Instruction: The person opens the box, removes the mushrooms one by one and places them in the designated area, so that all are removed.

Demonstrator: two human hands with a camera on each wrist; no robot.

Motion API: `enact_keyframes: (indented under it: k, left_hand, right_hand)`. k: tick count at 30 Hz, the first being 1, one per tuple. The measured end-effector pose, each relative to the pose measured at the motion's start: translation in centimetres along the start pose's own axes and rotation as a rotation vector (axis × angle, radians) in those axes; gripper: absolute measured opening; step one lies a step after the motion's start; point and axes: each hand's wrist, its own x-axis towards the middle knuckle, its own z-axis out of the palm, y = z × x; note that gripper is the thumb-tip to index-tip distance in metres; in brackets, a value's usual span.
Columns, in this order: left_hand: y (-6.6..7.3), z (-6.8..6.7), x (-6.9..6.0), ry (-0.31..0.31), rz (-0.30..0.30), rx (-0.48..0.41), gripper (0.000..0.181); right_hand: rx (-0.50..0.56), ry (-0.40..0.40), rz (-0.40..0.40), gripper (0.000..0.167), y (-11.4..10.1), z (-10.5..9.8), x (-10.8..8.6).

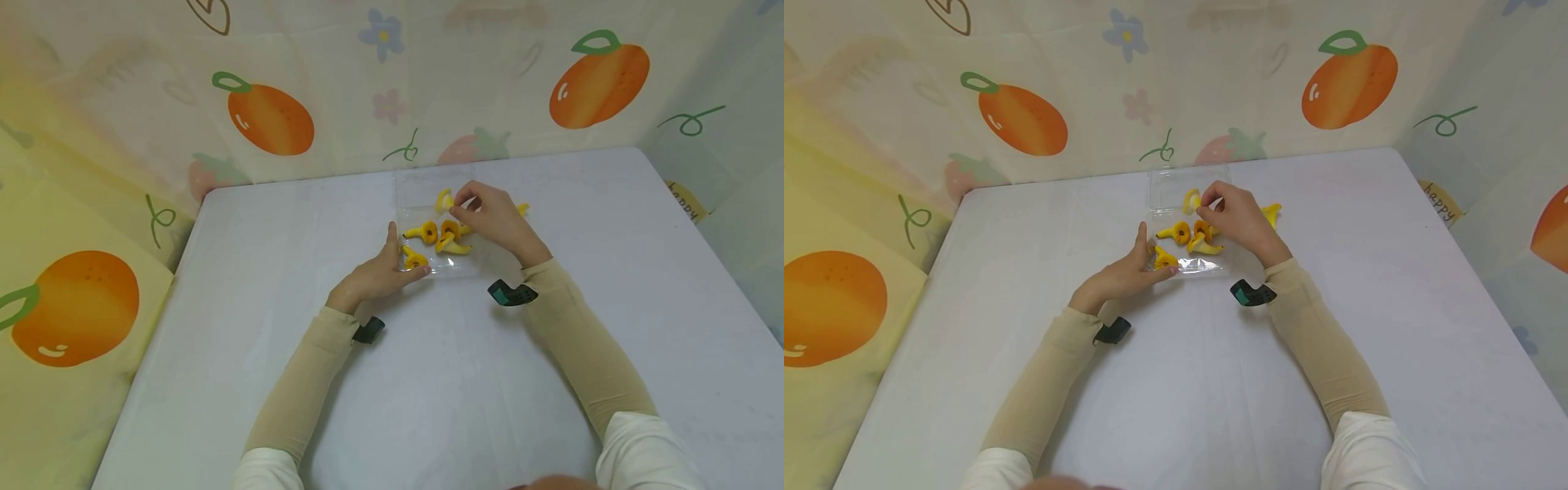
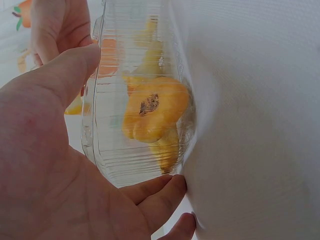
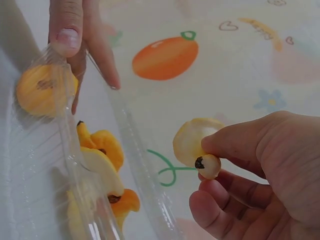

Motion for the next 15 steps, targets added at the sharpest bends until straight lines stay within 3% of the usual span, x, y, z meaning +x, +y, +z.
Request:
enact_keyframes:
  k: [8, 15]
  left_hand:
    - [0.1, 0.0, -0.1, -0.004, 0.008, 0.002, 0.122]
    - [0.2, 0.0, 0.0, -0.004, 0.02, -0.003, 0.121]
  right_hand:
    - [0.016, 0.048, -0.003, 0.019, 0.2, -0.6, -0.1]
    - [0.049, 0.042, 0.027, 0.02, 0.1, -1.1, -0.2]
